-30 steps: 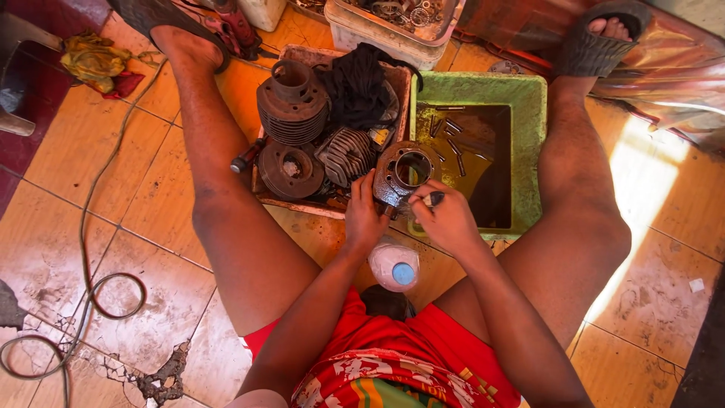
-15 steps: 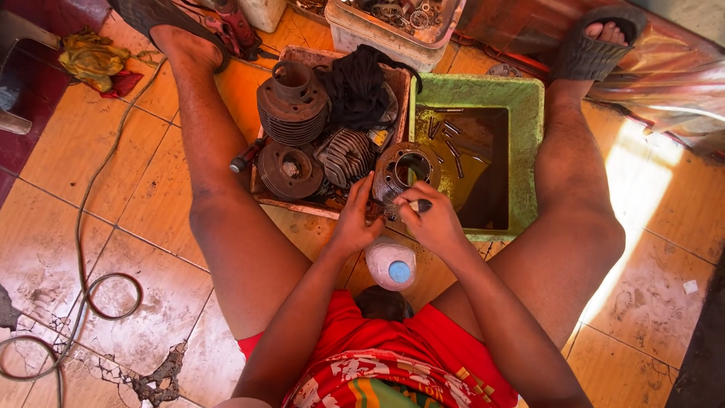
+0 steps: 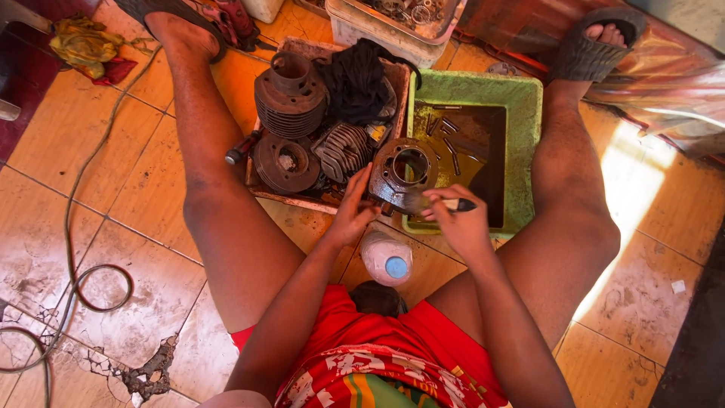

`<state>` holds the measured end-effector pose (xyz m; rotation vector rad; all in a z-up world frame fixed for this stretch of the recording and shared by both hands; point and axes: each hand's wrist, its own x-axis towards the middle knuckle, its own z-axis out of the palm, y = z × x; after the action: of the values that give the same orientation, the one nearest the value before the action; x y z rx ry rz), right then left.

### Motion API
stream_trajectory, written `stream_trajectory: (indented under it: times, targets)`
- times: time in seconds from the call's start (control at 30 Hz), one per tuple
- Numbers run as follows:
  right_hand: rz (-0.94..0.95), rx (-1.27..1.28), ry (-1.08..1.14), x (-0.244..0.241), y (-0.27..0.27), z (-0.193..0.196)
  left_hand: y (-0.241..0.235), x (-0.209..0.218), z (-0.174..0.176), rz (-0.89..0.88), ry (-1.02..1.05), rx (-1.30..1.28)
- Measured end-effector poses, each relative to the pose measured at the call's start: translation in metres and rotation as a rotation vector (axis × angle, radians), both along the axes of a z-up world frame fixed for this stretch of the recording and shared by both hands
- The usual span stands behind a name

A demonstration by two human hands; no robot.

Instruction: Cleaning motorcycle engine components using solvent and a brush

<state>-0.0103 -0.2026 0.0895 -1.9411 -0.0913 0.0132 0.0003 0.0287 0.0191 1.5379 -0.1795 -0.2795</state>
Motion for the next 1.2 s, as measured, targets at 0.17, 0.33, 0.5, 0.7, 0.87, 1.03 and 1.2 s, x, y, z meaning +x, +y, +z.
stream_trajectory:
  times: [0.17,0.33,0.5,0.7,0.87,1.03,1.2]
  targets:
    - [-0.137,-0.022,-0.086,0.000,-0.013,0.007,-0.003,0.002,-0.012,0.112,-0.179,0.189]
    - [0.055,0.030,-0.225,0.000,0.030,-0.005,-0.010,0.001,-0.004,0.126,-0.320,0.278]
    - [0.115,-0.043,-0.355,0.001,0.047,0.007,-0.010,-0.005,-0.011,0.142,-0.408,0.296]
    - [-0.059,-0.261,-0.255,-0.013,0.024,-0.007,-0.016,-0.001,-0.014,0.237,-0.604,0.400]
    - [-0.029,-0.136,-0.242,-0.012,0.028,-0.033,-0.020,-0.001,-0.017,0.245,-0.650,0.526]
    - [0.084,-0.124,-0.172,-0.010,0.045,0.011,-0.015,-0.002,-0.018,0.234,-0.665,0.499]
    - [0.272,-0.072,0.214,-0.017,0.028,0.061,-0.013,-0.001,-0.025,0.255,-0.636,0.456]
